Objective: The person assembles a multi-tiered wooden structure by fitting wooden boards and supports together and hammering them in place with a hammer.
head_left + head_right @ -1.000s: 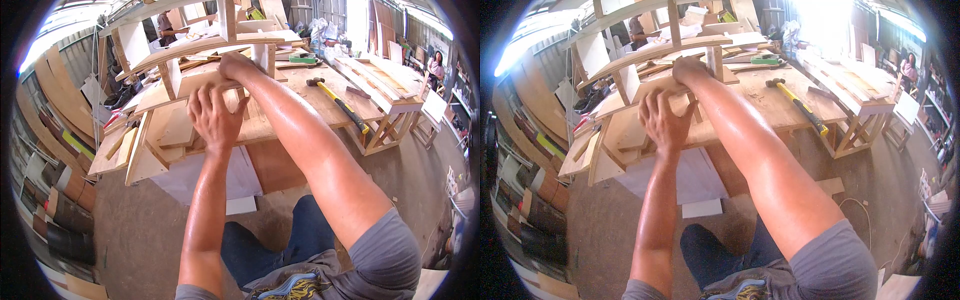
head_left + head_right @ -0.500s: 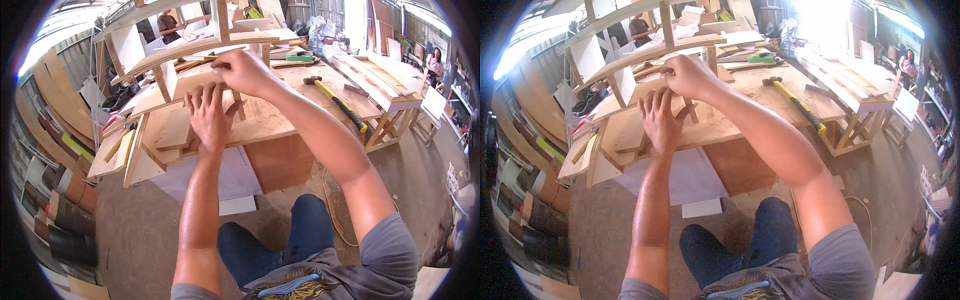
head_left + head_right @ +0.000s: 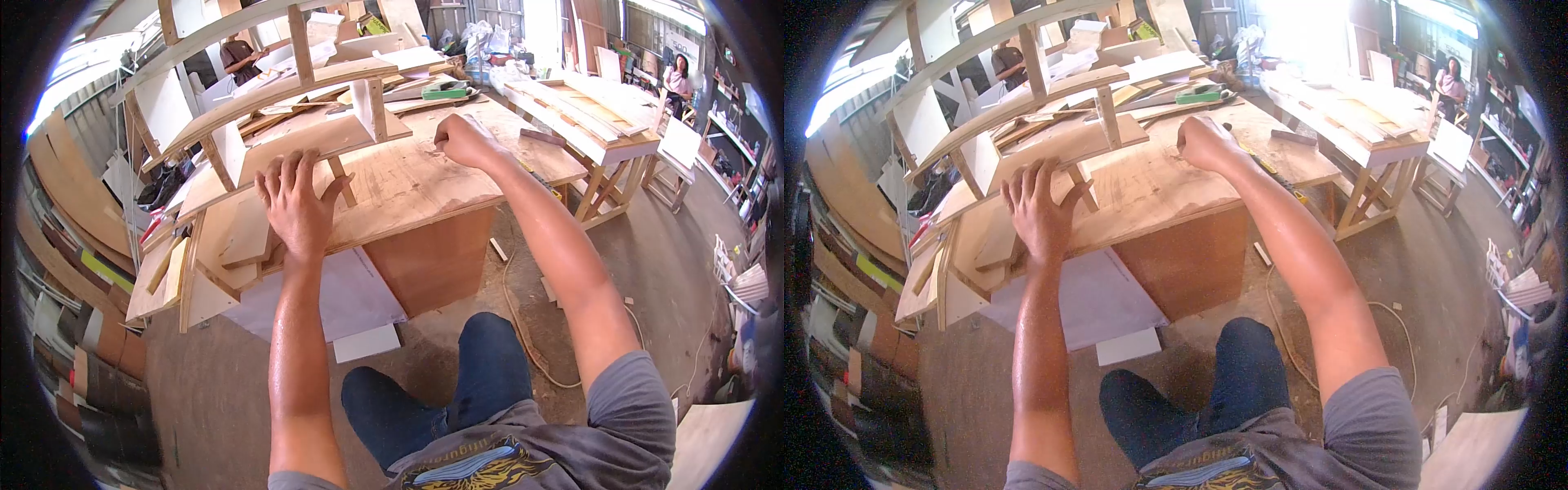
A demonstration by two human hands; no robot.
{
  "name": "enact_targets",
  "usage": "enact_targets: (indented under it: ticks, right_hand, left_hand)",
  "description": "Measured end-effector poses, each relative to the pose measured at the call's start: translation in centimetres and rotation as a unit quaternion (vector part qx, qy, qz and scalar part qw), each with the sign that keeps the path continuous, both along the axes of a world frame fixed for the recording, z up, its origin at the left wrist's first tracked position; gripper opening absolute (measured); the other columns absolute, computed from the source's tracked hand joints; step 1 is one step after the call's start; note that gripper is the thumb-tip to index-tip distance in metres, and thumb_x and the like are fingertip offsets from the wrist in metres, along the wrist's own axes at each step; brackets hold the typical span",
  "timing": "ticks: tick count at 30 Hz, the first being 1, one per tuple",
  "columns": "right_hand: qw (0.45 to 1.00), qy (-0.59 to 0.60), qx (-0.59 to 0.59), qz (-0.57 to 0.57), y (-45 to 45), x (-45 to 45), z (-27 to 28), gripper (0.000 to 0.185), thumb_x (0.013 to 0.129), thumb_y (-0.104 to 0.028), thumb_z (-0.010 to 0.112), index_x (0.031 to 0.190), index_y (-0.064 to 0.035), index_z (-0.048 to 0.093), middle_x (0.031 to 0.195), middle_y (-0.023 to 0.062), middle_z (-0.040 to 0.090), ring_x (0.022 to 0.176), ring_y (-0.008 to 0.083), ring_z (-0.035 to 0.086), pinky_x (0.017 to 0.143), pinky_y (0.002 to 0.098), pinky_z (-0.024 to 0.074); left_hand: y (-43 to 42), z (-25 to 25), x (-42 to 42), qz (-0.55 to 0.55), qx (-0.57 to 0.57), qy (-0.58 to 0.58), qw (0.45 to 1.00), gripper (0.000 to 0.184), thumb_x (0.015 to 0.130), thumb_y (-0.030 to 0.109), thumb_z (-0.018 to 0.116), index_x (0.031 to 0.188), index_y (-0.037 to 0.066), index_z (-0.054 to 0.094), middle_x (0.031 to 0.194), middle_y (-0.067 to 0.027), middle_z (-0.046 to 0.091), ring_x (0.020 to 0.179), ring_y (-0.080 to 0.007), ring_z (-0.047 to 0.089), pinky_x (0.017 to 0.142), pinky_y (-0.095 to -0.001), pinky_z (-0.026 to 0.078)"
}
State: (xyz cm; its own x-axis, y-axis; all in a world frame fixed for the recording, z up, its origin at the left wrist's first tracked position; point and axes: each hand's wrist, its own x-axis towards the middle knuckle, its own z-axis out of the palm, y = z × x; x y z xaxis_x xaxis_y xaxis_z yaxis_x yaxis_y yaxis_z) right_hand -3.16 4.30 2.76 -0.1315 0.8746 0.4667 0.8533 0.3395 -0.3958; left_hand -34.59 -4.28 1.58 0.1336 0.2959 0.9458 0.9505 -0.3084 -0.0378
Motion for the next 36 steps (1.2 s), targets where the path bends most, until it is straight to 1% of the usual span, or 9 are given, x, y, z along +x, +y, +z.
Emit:
enact_targets:
  ticks: [1,5,8,13,19,23,26,31,36]
  right_hand:
    - [1.0,-0.022,0.006,-0.019,0.5,0.0,-0.2,0.016,0.083,-0.018,0.076,0.093,-0.0062,0.08,0.092,0.0175,0.077,0.088,0.0327,0.074,0.082,0.0423,0.0567]
    - [0.997,-0.073,-0.009,-0.036,1.1,-0.6,-0.7,0.018,0.081,-0.024,0.079,0.092,-0.0093,0.079,0.092,0.0173,0.076,0.088,0.0343,0.074,0.08,0.0445,0.0571]
    - [0.993,-0.102,-0.022,-0.051,0.5,-1.6,-0.4,0.021,0.081,-0.025,0.079,0.093,-0.0084,0.077,0.093,0.0178,0.076,0.09,0.0357,0.073,0.08,0.0459,0.0569]
    - [0.99,-0.122,-0.043,-0.05,1.1,-1.6,-1.2,0.021,0.089,-0.02,0.071,0.098,0.0001,0.072,0.102,0.0231,0.073,0.098,0.0397,0.07,0.086,0.0465,0.0534]
    - [0.999,0.02,0.028,0.01,1.3,-0.8,-1.7,0.013,0.092,-0.01,0.067,0.101,-0.001,0.067,0.094,0.0192,0.073,0.09,0.0328,0.071,0.08,0.0428,0.0528]
    - [0.996,0.065,0.052,0.024,1.1,-1.1,-1.6,0.015,0.089,-0.002,0.065,0.103,-0.002,0.068,0.084,0.0113,0.069,0.082,0.0217,0.068,0.076,0.0372,0.0522]
    - [0.992,0.096,0.06,0.049,0.7,-1.0,-0.8,0.014,0.09,-0.002,0.067,0.104,-0.0012,0.069,0.084,0.0093,0.069,0.08,0.0212,0.066,0.076,0.0373,0.0523]
    - [0.957,0.237,0.132,0.107,-5.1,-3.5,2.9,0.005,0.095,-0.004,0.07,0.099,-0.001,0.072,0.085,0.0003,0.069,0.071,0.0053,0.061,0.064,0.0252,0.0497]
    - [0.937,0.146,0.235,0.214,-9.3,-9.6,5.6,0.01,0.092,-0.004,0.071,0.1,0.0023,0.071,0.084,0.0083,0.071,0.073,0.016,0.066,0.072,0.0317,0.0536]
  left_hand:
    - [-0.1,0.1,0.0,0.0,-0.002,0.003,1.0,0.065,0.073,0.044,0.09,0.126,0.013,0.068,0.127,-0.0075,0.066,0.126,-0.0311,0.055,0.116,-0.052,0.032]
    - [0.2,-0.2,0.0,0.001,0.012,0.005,1.0,0.066,0.072,0.045,0.09,0.125,0.013,0.068,0.126,-0.0079,0.067,0.126,-0.0313,0.055,0.116,-0.053,0.033]
    - [0.4,-0.3,-0.4,0.006,0.013,0.004,1.0,0.067,0.071,0.047,0.09,0.125,0.013,0.068,0.126,-0.0078,0.067,0.127,-0.0301,0.056,0.117,-0.0541,0.032]
    - [0.2,-0.2,-0.4,0.003,-0.002,0.005,1.0,0.065,0.074,0.047,0.088,0.125,0.012,0.068,0.127,-0.0065,0.067,0.128,-0.0294,0.056,0.118,-0.0566,0.031]
    - [0.4,-0.3,-0.6,0.0,-0.001,0.007,1.0,0.065,0.075,0.048,0.087,0.127,0.013,0.067,0.128,-0.0055,0.067,0.129,-0.03,0.055,0.118,-0.0574,0.03]
    - [0.5,-0.4,-0.7,0.001,-0.007,0.007,1.0,0.067,0.075,0.049,0.087,0.128,0.014,0.066,0.129,-0.0054,0.066,0.13,-0.0304,0.054,0.118,-0.0578,0.029]
    - [0.8,-0.5,-0.7,-0.01,0.03,0.005,0.999,0.062,0.073,0.046,0.087,0.123,0.016,0.066,0.12,-0.0016,0.065,0.124,-0.029,0.054,0.116,-0.0553,0.029]
    - [0.8,-0.7,-0.8,-0.002,0.008,0.003,1.0,0.067,0.074,0.052,0.085,0.127,0.016,0.066,0.126,-0.0041,0.065,0.128,-0.0289,0.053,0.118,-0.0565,0.028]
    - [0.4,-0.3,-0.7,-0.004,0.01,0.005,1.0,0.06,0.079,0.053,0.082,0.123,0.015,0.068,0.122,-0.0045,0.067,0.125,-0.028,0.056,0.116,-0.055,0.029]
